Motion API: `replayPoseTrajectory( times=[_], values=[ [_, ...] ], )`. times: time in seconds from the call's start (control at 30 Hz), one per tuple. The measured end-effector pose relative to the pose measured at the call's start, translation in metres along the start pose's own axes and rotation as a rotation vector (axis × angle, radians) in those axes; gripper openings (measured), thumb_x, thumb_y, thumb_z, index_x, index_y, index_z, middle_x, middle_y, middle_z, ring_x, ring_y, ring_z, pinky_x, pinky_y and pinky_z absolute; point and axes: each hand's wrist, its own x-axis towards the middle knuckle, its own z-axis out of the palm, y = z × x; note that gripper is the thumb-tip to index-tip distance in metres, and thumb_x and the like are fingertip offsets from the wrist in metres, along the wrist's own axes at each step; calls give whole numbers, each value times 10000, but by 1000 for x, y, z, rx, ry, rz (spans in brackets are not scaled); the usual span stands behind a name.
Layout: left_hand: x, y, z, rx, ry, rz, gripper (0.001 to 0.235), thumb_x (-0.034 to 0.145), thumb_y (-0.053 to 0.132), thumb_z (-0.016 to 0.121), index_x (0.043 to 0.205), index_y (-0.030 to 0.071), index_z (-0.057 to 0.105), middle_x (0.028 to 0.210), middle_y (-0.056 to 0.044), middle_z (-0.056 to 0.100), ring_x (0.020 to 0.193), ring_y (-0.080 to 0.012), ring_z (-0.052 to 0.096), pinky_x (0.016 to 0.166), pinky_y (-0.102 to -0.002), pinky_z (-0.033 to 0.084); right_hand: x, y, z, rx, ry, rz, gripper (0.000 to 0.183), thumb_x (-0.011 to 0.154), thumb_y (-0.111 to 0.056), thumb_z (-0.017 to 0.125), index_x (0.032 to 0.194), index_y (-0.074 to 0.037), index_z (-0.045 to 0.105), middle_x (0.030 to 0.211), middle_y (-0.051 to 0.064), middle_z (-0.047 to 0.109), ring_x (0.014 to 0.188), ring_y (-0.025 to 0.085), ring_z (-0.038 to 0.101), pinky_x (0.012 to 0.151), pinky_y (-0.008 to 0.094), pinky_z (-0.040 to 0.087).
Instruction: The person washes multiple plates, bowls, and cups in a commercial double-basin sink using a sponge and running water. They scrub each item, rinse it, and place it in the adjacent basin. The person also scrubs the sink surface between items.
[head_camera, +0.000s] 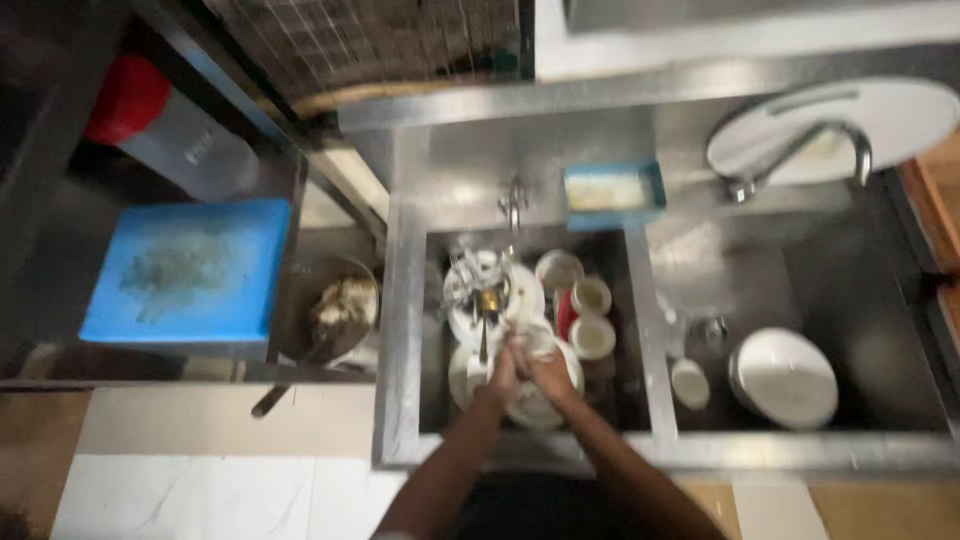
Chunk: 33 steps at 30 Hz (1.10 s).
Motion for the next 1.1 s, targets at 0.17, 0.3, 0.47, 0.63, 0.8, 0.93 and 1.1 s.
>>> replayPoseTrajectory(
  times=[0.17,0.3,0.47,0.63,0.8,0.93,1.1],
  values=[
    [-3,26,-39,46,-85,-41,556,937,432,673,1410,158,571,1224,-79,634,1019,-199,641,837,-405,525,-33,4,9,-321,-182,-362,521,794,-302,737,1229,-24,669,1101,188,739,978,366,715,786,505,561],
    [7,36,-9,68,-197,334,598,967,396,705,1483,143,541,1349,-86,604,1158,-202,628,1014,-400,527,-22,-23,35,46,-21,-418,560,744,-258,832,1204,27,686,1098,240,748,975,403,721,834,467,556],
    [4,95,-3,-24,-174,-261,630,1004,551,551,1351,31,623,1222,-143,726,1064,-261,726,981,-396,576,-70,-13,40,-1196,189,-1185,835,583,-378,913,1234,52,614,1100,327,688,999,488,694,878,495,551],
    [-5,98,-1,354,-144,-322,679,945,660,471,1362,148,628,1157,-65,725,983,-213,696,855,-397,549,-73,-32,36,-703,-52,-883,492,846,-359,863,1230,-109,682,1111,194,770,997,404,774,907,434,599],
    [6,62,5,119,-85,208,706,1024,640,588,1449,77,582,1347,-73,679,1160,-178,664,946,-336,529,-52,-62,48,-262,47,-615,504,800,-302,823,1213,-68,654,1067,168,750,930,348,744,821,441,590],
    [30,80,-18,211,-48,-396,764,975,694,461,1362,57,630,1187,-110,723,934,-231,706,717,-384,572,-72,-57,32,-1478,-82,-1193,741,470,-270,953,1155,-82,741,1000,227,746,869,367,741,784,470,583],
    [15,67,-2,193,-104,154,642,1077,568,543,1424,29,583,1329,-153,647,1122,-271,607,925,-396,483,-60,-67,51,-146,-18,-715,490,806,-222,838,1199,13,664,978,159,752,852,274,748,792,385,596]
  ],
)
